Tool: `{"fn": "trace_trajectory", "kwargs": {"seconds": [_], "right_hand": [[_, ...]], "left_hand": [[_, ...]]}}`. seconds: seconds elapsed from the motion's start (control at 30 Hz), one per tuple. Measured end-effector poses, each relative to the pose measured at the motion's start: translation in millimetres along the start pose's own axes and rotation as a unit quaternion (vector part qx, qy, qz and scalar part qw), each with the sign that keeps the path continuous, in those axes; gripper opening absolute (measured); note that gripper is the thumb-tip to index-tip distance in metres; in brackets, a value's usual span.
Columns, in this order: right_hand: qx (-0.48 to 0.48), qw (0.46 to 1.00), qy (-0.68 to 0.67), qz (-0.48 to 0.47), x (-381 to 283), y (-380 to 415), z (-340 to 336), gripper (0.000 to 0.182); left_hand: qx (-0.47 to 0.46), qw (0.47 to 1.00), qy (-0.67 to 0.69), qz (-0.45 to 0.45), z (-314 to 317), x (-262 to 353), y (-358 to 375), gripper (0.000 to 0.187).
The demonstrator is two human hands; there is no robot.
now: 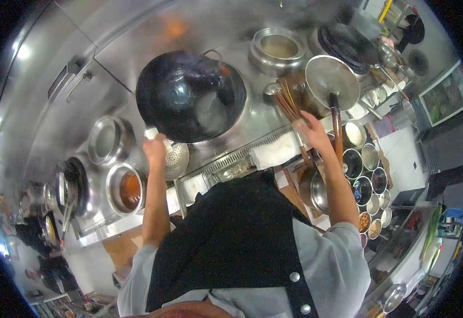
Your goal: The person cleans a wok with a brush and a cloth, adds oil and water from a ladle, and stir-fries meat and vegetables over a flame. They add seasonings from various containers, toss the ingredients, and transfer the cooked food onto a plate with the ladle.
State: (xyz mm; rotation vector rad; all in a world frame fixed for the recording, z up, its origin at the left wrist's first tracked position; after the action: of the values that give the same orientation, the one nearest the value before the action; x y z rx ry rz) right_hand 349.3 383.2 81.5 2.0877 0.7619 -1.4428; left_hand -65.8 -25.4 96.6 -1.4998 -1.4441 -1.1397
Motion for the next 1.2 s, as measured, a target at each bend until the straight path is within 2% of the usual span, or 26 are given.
{"fn": "trace_trajectory", "kwargs": {"seconds": [0.13,0.2,0.27,0.33,0.37,0.4,0.43,0.47,0.5,0.53,0.57,0.6,0.63,0.67,0.7,0.73,0.8,0.9,0.93,0.97,1.0,1.07,1.13,1.2], "right_hand": [[-0.003,0.996,0.014,-0.085,-33.9,-97.4,37.7,0.061],[-0.032,0.992,-0.125,0.001,-84.1,-138.6,72.8,0.063],[0.006,0.983,-0.173,0.057,-117.0,-183.1,117.8,0.061],[0.018,0.965,-0.26,0.025,-115.3,-235.3,185.1,0.06],[0.046,0.956,-0.287,-0.034,-107.7,-247.1,230.7,0.054],[0.076,0.943,-0.313,-0.09,-105.7,-250.4,269.6,0.048],[-0.003,0.945,-0.321,-0.062,-141.0,-198.6,281.7,0.029],[-0.072,0.941,-0.325,-0.062,-135.5,-169.6,308.1,0.021],[-0.166,0.911,-0.368,-0.083,-124.4,-126.5,329.0,0.023],[-0.178,0.939,-0.252,-0.151,-122.7,-73.3,323.9,0.031],[-0.154,0.926,-0.157,-0.308,-110.5,-38.4,308.4,0.034],[-0.194,0.921,-0.051,-0.335,-78.5,-43.2,290.9,0.037],[-0.23,0.9,0.051,-0.368,-44.1,-47.9,273.9,0.04],[-0.329,0.891,0.159,-0.269,2.5,-88.7,251.1,0.044],[-0.35,0.875,0.267,-0.204,31.9,-144.5,216.8,0.046],[-0.173,0.906,0.363,-0.133,-1.4,-165.4,159.4,0.042],[0.001,0.957,0.283,-0.07,13.7,-189.1,97.9,0.042],[-0.146,0.92,0.363,-0.04,115.3,-158.8,106.6,0.045],[-0.202,0.898,0.389,-0.034,140.4,-139.3,116.6,0.048],[-0.151,0.916,0.368,-0.045,143.2,-116.9,117.8,0.047],[-0.099,0.932,0.346,-0.055,145.5,-98.7,118.6,0.046],[-0.069,0.963,0.257,-0.043,62.9,-49.3,86.0,0.038],[-0.023,0.946,0.3,-0.124,87.1,-21.3,66.8,0.051],[-0.043,0.93,0.365,-0.032,102.2,5.7,45.1,0.064]], "left_hand": [[0.056,0.991,-0.079,0.091,3.6,34.7,27.6,0.033],[0.093,0.983,-0.106,0.115,7.1,70.6,53.3,0.035],[0.102,0.974,-0.136,0.149,15.8,86.5,70.3,0.038],[0.12,0.957,-0.171,0.201,27.5,92.1,85.0,0.042],[0.082,0.96,-0.185,0.195,32.6,86.8,90.3,0.051],[0.081,0.956,-0.204,0.193,36.6,86.3,99.7,0.054],[0.078,0.953,-0.223,0.191,41.5,88.2,110.6,0.057],[0.076,0.949,-0.24,0.191,46.4,89.0,118.2,0.06],[0.107,0.937,-0.253,0.217,47.1,72.9,114.5,0.061],[0.104,0.952,-0.193,0.213,43.7,72.6,111.4,0.056],[0.097,0.97,-0.134,0.177,38.1,77.6,109.5,0.052],[0.09,0.983,-0.074,0.141,31.9,81.7,107.8,0.047],[0.099,0.984,-0.083,0.124,25.7,79.5,106.4,0.045],[0.107,0.984,-0.091,0.107,18.9,77.4,105.3,0.042],[0.092,0.991,-0.058,0.081,15.3,72.1,102.1,0.04],[0.083,0.994,-0.051,0.056,11.5,61.6,96.0,0.042],[0.1,0.994,0.01,0.04,14.7,49.2,86.3,0.024],[0.083,0.992,0.03,-0.091,19.7,-21.6,52.3,0.029],[0.077,0.996,0.001,-0.055,25.3,-49.3,42.9,0.025],[0.073,0.997,-0.027,-0.018,31.0,-76.4,33.8,0.022],[0.075,0.993,0.035,-0.083,50.5,-68.5,45.2,0.023],[0.105,0.949,0.178,-0.237,87.4,-48.2,70.5,0.025],[0.099,0.938,0.22,-0.251,116.5,-54.7,73.7,0.028],[0.062,0.951,0.216,-0.215,141.8,-63.2,69.4,0.031]]}}
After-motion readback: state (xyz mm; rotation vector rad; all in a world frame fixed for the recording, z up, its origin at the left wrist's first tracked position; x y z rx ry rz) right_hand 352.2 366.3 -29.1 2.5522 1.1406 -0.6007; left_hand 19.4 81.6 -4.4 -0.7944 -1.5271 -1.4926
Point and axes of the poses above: each hand's wrist, its own y-axis away from the middle knuckle, its own z-axis out of the palm, x = y × z, the point moved 4 cm from there along -y, towards the middle knuckle, and after that the axes turned 4 degrees about -z, right-handed, at the moved point
